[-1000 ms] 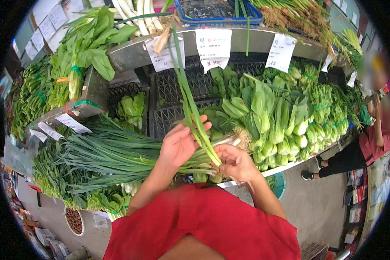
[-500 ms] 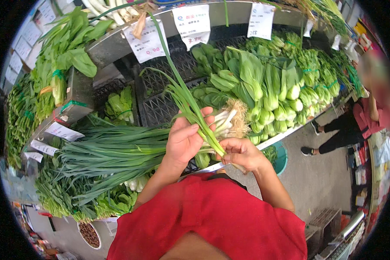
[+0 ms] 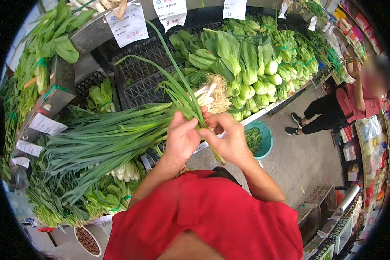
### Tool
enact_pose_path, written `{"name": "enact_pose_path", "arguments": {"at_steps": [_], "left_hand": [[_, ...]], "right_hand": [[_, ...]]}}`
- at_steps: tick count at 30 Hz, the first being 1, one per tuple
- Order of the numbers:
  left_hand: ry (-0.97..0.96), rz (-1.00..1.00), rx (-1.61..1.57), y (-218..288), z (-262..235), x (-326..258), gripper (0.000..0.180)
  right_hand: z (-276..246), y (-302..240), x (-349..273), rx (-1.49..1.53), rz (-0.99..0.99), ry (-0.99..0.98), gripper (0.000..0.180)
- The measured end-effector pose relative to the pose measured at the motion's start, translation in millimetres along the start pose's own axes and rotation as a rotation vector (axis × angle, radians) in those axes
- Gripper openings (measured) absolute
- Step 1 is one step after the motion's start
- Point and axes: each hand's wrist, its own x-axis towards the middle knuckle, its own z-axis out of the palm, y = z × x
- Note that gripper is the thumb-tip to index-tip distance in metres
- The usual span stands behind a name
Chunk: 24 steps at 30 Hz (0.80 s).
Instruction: The person selects individual green onions from a display bin in a grocery store produce section. They repeatedly pick up stalks, inspect them, and place them into a blue shopping basket.
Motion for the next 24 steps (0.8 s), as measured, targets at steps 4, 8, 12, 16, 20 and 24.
{"name": "enact_pose_path", "arguments": {"at_steps": [4,8,12,16,20,24], "left_hand": [[0.039,0.022,0.016,-10,12,-11,0.038],[0.022,0.102,0.094,-29,13,-18,0.043],[0.043,0.179,0.154,-46,21,-27,0.048],[0.06,0.245,0.179,-54,31,-33,0.043],[0.129,0.247,0.199,-59,37,-38,0.032],[0.118,0.258,0.184,-67,43,-41,0.027]], "right_hand": [[-1,8,0,-0.246,-0.254,0.008,0.017],[-19,6,-7,-0.172,-0.234,-0.066,0.01],[-39,14,-22,-0.112,-0.245,-0.058,0.007],[-57,32,-39,0.365,0.041,-0.126,0.007],[-70,41,-42,1.021,0.184,-0.235,0.01],[-79,53,-50,1.235,0.255,-0.283,0.011]]}}
